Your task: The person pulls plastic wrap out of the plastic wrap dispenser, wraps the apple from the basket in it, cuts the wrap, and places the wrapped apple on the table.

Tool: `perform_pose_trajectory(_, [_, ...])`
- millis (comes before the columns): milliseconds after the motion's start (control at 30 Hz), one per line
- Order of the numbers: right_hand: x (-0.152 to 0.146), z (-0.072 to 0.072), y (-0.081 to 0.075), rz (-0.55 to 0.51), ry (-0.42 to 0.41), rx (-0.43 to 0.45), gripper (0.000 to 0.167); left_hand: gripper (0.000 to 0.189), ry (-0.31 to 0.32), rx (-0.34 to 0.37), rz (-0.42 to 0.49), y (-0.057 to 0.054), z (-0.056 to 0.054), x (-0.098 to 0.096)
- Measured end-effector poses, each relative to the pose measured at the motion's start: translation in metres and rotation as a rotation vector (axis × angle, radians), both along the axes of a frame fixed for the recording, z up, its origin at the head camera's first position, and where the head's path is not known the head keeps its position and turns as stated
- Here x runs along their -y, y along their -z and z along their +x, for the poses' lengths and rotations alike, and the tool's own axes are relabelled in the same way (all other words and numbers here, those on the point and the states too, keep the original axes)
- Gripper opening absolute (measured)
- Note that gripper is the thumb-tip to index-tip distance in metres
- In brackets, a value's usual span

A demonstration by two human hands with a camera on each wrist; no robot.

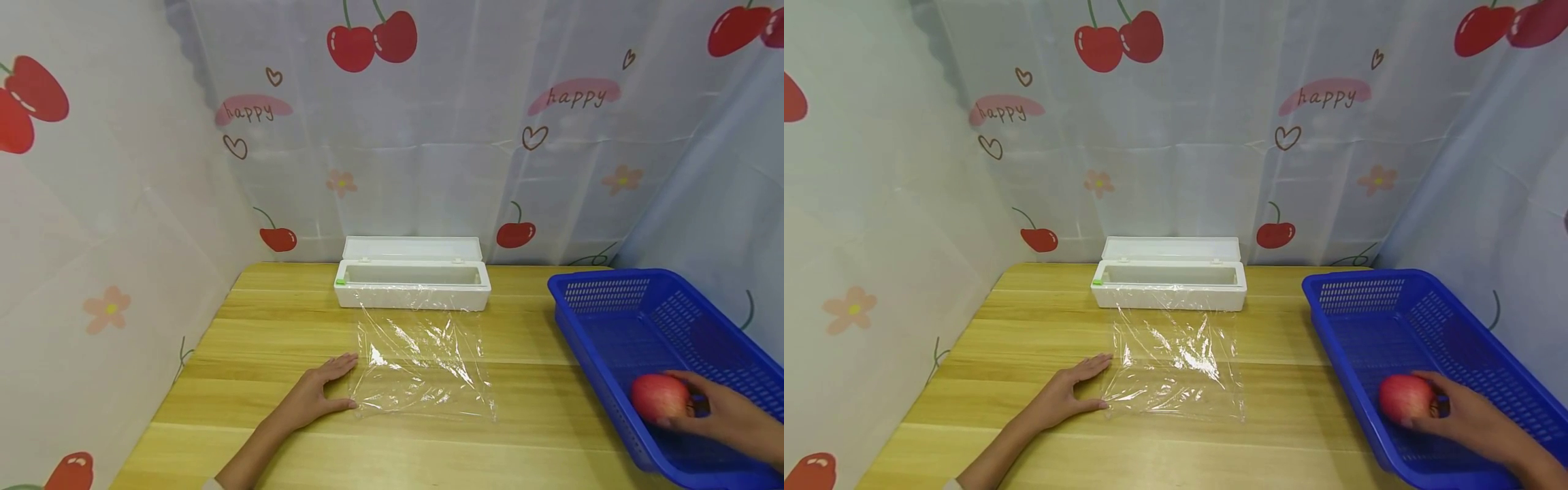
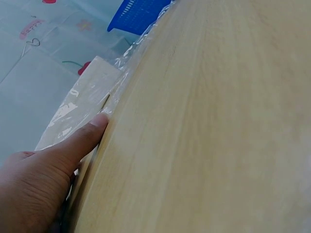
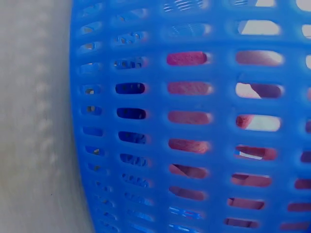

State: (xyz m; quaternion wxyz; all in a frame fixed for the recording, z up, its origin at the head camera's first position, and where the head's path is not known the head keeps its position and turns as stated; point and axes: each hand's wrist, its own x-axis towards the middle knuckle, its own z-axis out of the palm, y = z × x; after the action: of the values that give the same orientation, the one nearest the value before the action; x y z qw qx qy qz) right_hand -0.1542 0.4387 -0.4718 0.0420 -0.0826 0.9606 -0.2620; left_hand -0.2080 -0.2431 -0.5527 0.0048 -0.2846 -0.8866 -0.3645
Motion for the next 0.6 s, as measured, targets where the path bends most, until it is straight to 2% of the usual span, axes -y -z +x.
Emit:
perform_pose_trajectory(100, [0.0029, -0.0026, -0.0048, 0.006, 0.052, 0.078, 0.075, 0.083, 0.006, -0.02, 0.0, 0.0001, -0.0001, -0.0001])
perform_pose_trajectory(167, [0.0034, -0.0026, -0.0058, -0.01, 0.072, 0.089, 0.076, 0.082, 0.009, -0.023, 0.0, -0.0001, -0.0004, -0.0003])
perform_pose_trajectory(400, [0.0035, -0.0007, -0.0032, -0.045, 0.139, -0.065, 0.067, 0.082, 0.012, -0.018, 0.012, -0.0003, -0.0012, -0.0008])
perform_pose_trajectory(600, [-0.0004, 0.0022, -0.0064, -0.138, 0.178, -0.112, 0.062, 0.083, 0.006, -0.007, 0.005, 0.0013, -0.0006, 0.0005])
